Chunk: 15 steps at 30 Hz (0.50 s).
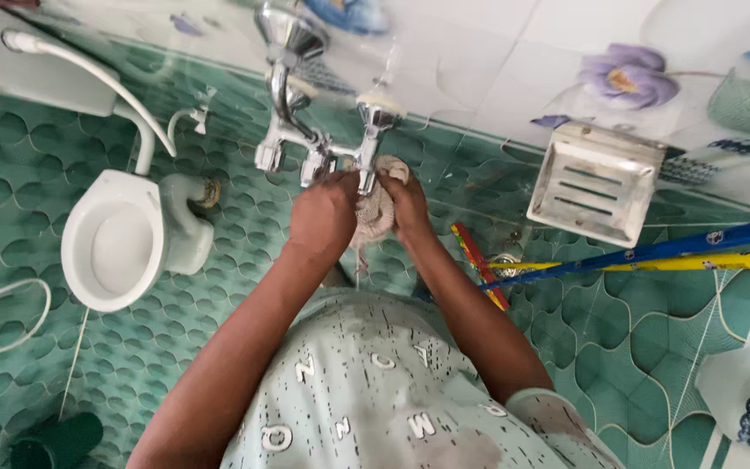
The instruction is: The person wipes down the bathroom faucet and handles with a cloth, cleaning different parts of the fixture.
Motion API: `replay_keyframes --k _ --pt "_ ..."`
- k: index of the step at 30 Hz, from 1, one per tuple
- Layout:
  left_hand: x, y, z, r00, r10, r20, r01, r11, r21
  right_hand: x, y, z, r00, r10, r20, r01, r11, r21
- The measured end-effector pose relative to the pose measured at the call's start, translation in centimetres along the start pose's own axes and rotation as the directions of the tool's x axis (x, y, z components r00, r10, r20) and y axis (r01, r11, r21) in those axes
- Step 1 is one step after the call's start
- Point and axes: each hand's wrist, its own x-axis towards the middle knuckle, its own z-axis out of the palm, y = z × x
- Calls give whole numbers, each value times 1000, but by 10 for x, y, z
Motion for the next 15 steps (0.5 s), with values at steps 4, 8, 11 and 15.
replay_keyframes --k 4,8,11,15 --pt "-1 3 3 997 35 -69 -34 999 23 3 0 7 1000 -31 -5 31 998 57" --pt "1 4 3 998 -1 -68 3 1000 27 -40 -15 8 987 155 -30 -156 987 -32" --pt "1 8 6 999 -27 -36 29 999 45 -18 -18 10 995 75 -61 -71 996 62" --pt "-2 14 3 998 -32 -63 34 999 33 21 -18 15 995 -82 -59 84 996 27"
